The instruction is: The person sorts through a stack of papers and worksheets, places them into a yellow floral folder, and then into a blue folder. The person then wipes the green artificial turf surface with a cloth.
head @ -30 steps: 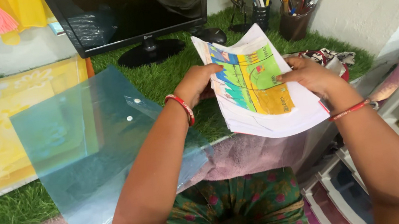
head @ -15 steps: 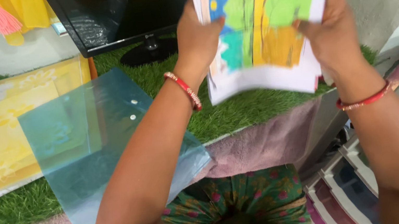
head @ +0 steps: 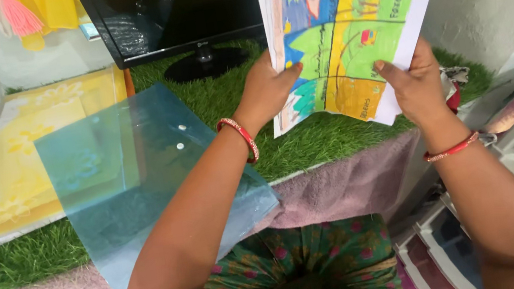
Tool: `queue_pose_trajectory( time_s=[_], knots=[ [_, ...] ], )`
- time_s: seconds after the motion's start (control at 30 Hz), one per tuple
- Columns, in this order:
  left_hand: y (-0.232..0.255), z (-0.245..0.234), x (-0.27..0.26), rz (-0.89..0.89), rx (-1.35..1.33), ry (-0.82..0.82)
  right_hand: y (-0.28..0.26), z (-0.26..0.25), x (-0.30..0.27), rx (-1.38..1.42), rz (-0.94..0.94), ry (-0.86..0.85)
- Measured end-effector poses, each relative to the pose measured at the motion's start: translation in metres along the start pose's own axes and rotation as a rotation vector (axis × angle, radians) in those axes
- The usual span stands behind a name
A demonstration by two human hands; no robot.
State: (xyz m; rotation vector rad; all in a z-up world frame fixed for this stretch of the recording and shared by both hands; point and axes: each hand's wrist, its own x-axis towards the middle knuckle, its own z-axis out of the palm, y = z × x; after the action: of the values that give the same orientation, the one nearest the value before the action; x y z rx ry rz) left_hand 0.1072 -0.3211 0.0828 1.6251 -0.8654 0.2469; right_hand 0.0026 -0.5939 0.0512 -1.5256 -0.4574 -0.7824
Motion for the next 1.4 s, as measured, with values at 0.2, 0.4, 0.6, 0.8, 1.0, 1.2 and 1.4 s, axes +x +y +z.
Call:
queue_pose_trajectory(
  time_s=[0.2, 0.4, 0.6, 0.8, 1.0, 1.2, 1.4],
  knots=[
    [0.003, 0.002, -0.018, 0.003, 0.058, -0.071, 0.013, 0.004, -0.007, 0.037, 0.037, 0.063],
    [0.034, -0.003, -0.008, 0.126, 0.012, -0.032, -0.025, 0.000, 0.000, -0.071, 0.121, 0.084],
    [0.013, 0.002, -0.020, -0.303, -0.085, 0.004, -0.053, -0.010, -0.025, 0.068, 0.490, 0.047],
    [-0.039, 0.012, -0.047, -0.487, 0.275, -0.155, -0.020, -0.003, -0.061, 0.013, 0.775, -0.065],
    [-0.019, 0.003, -0.047, -0.419, 0.397, -0.237, -0.017, -0.003, -0.091, 0.073, 0.642, 0.009],
    [0.040, -0.052, -0.069, -0.339, 0.767, -0.169, -0.031, 0.011, -0.130, 0.214, 0.556, 0.233],
    [0.038, -0.161, -0.119, -0.276, 1.349, 0.078, -0.062, 0.019, -0.156, 0.194, 0.518, 0.386]
  ],
)
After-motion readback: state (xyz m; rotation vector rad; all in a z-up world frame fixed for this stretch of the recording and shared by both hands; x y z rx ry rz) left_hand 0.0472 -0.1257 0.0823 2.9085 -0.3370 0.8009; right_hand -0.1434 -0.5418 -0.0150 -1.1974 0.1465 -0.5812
